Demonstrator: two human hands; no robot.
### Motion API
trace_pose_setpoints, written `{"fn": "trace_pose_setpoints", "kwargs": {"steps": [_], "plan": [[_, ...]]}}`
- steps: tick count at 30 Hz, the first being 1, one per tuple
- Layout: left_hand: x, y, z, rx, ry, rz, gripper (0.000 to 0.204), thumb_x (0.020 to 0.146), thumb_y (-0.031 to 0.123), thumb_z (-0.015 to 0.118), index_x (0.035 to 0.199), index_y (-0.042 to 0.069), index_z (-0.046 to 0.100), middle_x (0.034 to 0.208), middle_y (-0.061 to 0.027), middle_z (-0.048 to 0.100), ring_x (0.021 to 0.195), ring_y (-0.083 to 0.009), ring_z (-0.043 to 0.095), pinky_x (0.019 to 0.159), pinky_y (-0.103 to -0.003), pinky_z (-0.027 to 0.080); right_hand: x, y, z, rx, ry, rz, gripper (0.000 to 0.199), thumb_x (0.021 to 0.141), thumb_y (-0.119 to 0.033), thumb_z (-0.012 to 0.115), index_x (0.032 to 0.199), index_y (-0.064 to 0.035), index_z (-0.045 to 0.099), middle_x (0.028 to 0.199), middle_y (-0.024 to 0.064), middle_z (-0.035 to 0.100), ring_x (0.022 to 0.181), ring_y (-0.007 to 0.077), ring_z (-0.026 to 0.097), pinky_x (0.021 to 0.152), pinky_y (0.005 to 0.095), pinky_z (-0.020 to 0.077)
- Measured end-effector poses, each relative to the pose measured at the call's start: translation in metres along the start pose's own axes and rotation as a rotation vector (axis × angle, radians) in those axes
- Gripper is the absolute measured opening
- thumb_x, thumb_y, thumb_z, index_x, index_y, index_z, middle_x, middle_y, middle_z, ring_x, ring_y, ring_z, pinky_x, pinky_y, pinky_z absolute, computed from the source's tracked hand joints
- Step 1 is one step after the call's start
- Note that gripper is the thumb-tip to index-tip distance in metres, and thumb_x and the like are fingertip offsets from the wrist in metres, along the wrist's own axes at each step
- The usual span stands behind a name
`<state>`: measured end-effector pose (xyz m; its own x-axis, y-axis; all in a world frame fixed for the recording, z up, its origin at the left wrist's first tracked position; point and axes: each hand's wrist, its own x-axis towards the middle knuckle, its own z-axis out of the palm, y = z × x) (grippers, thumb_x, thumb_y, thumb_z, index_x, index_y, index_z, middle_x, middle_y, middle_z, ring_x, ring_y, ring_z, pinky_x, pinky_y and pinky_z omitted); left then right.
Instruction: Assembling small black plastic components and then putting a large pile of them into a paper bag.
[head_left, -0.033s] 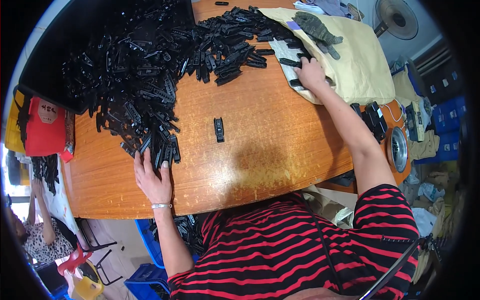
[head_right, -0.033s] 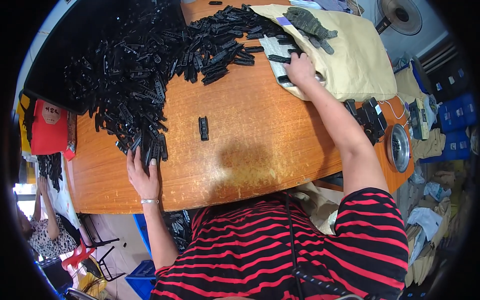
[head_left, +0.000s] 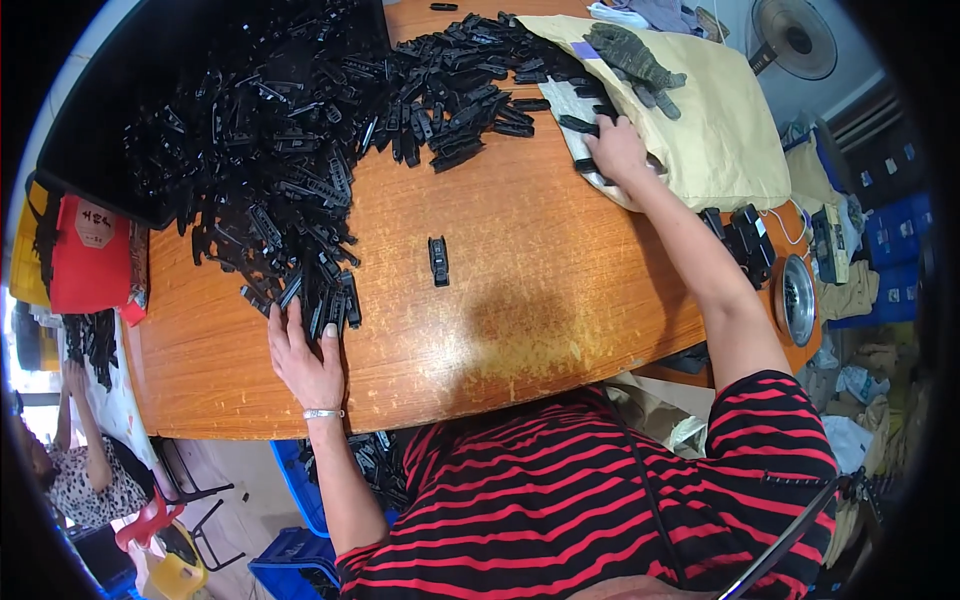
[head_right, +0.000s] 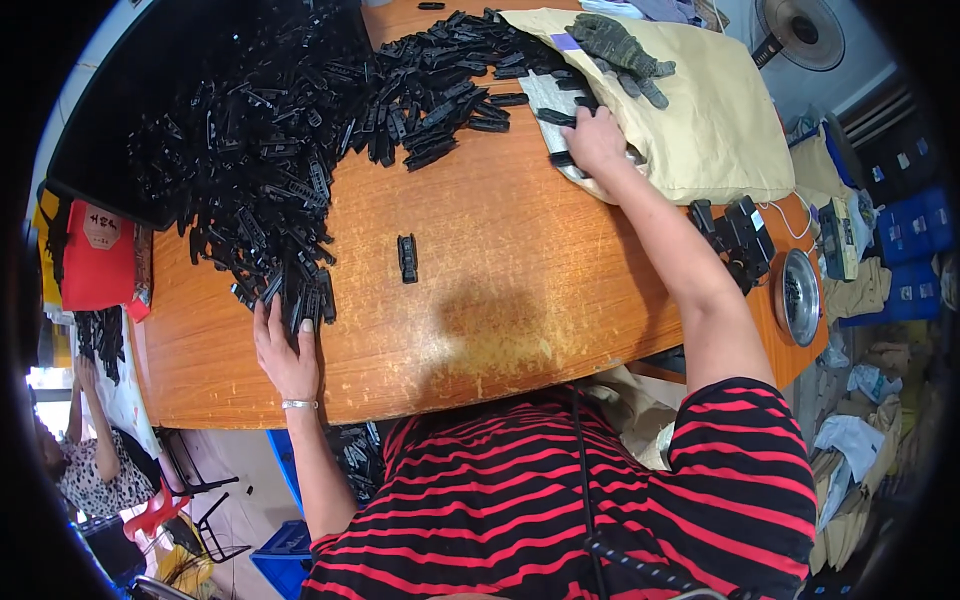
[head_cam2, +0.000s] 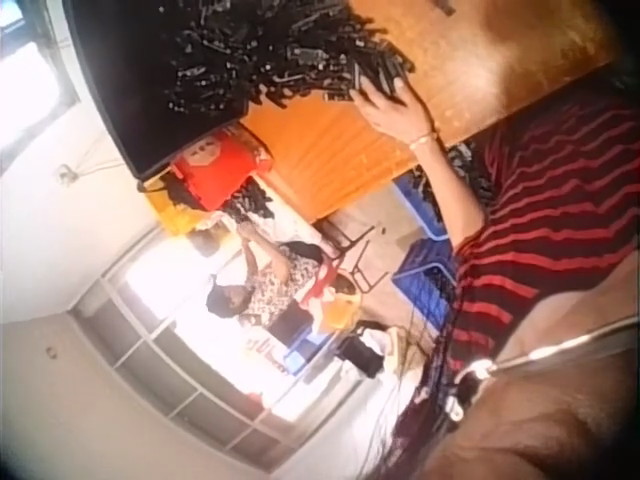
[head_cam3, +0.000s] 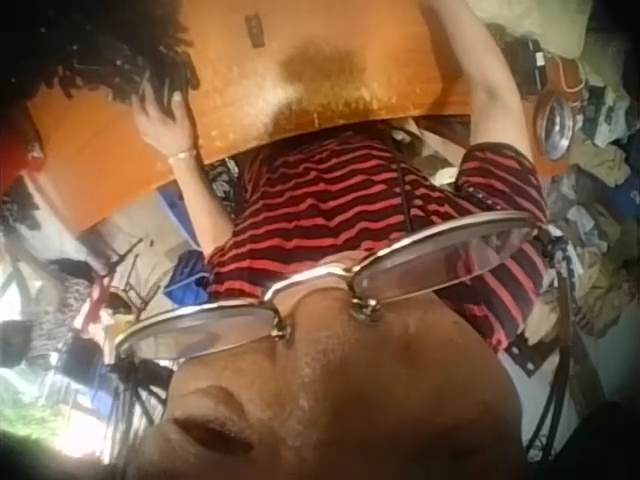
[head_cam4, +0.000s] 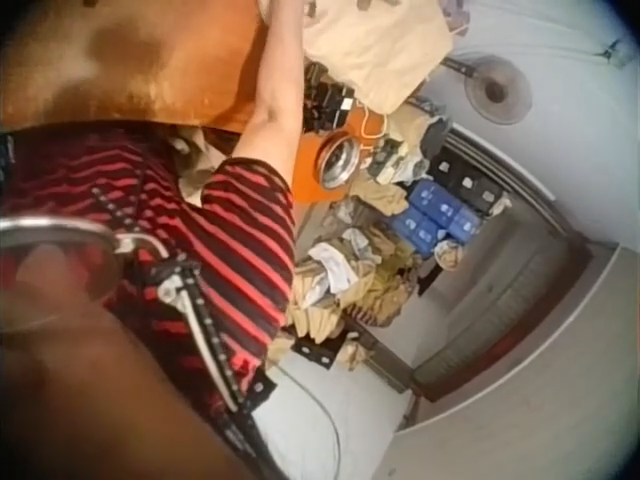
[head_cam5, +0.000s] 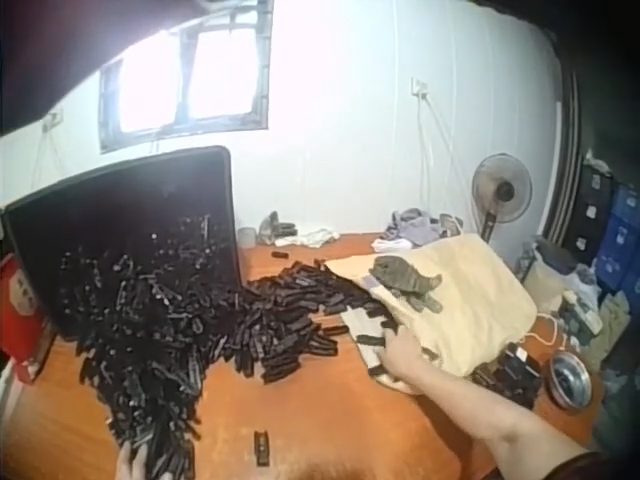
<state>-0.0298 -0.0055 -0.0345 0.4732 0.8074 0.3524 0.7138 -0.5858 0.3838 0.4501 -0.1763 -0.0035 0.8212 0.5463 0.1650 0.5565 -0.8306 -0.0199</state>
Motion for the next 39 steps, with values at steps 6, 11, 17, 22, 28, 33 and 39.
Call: {"fn": "trace_pose_setpoints", "kwargs": {"steps": [6,11,17,22,28,33,39], "plan": [[0.001,0.001,-0.002,0.015,-0.015,0.0,0.057,0.085,0.026,0.062,0.138,0.012,0.047,0.144,-0.0177,0.038,0.131,-0.0349,0.038,0.108,-0.045,0.028,0.003,-0.06,-0.005,0.488,-0.101,-0.216,0.045,0.09,-0.038,0.058,0.122,-0.0065,0.058,0.11,0.0227,0.058,0.106,0.0374,0.054,0.093,0.0414,0.0432],[0.004,0.011,-0.003,-0.012,-0.031,0.001,0.058,0.083,0.025,0.061,0.137,0.009,0.047,0.144,-0.019,0.038,0.131,-0.0362,0.037,0.108,-0.046,0.027,0.074,-0.038,0.028,0.289,0.041,0.09,0.057,0.088,-0.045,0.055,0.128,-0.004,0.053,0.126,0.024,0.053,0.12,0.0394,0.049,0.101,0.0451,0.0399],[0.003,0.01,-0.009,-0.016,-0.049,-0.013,0.056,0.083,0.023,0.061,0.135,0.006,0.049,0.144,-0.0201,0.038,0.13,-0.0385,0.037,0.108,-0.046,0.028,0.125,-0.015,0.033,0.385,0.015,0.442,0.054,0.094,-0.04,0.05,0.134,-0.005,0.046,0.138,0.0212,0.046,0.125,0.0377,0.047,0.104,0.0436,0.0375],[0.004,0.011,-0.007,-0.032,-0.041,-0.012,0.056,0.082,0.022,0.061,0.135,0.006,0.049,0.143,-0.0202,0.038,0.13,-0.0385,0.038,0.107,-0.046,0.03,0.174,0.029,0.09,0.382,0.419,0.086,0.055,0.094,-0.043,0.048,0.134,-0.0052,0.048,0.14,0.0194,0.045,0.129,0.0384,0.042,0.109,0.0418,0.0299],[0.005,0.011,-0.007,-0.009,-0.038,-0.009,0.057,0.082,0.022,0.062,0.135,0.007,0.049,0.143,-0.0202,0.039,0.129,-0.0382,0.038,0.107,-0.046,0.029,0.133,-0.015,0.073,0.409,0.189,0.191,0.056,0.091,-0.042,0.053,0.121,0.0045,0.057,0.116,0.0294,0.059,0.113,0.0422,0.055,0.101,0.0432,0.0392],[0.006,0.009,-0.005,-0.017,-0.039,-0.001,0.058,0.081,0.024,0.062,0.135,0.007,0.049,0.143,-0.02,0.039,0.13,-0.0375,0.038,0.107,-0.046,0.029,0.082,-0.036,0.014,0.468,-0.005,-0.32,0.041,0.088,-0.033,0.058,0.118,-0.005,0.062,0.109,0.0191,0.063,0.107,0.0337,0.058,0.094,0.0391,0.0453],[0.004,0.008,-0.009,-0.027,-0.048,-0.034,0.059,0.082,0.032,0.063,0.135,0.008,0.049,0.143,-0.0187,0.038,0.131,-0.0376,0.036,0.107,-0.048,0.027,0.125,0.025,-0.051,0.026,0.494,-0.162,0.041,0.082,-0.026,0.066,0.12,-0.0109,0.061,0.111,0.0178,0.064,0.1,0.033,0.063,0.087,0.0402,0.0493]]}}
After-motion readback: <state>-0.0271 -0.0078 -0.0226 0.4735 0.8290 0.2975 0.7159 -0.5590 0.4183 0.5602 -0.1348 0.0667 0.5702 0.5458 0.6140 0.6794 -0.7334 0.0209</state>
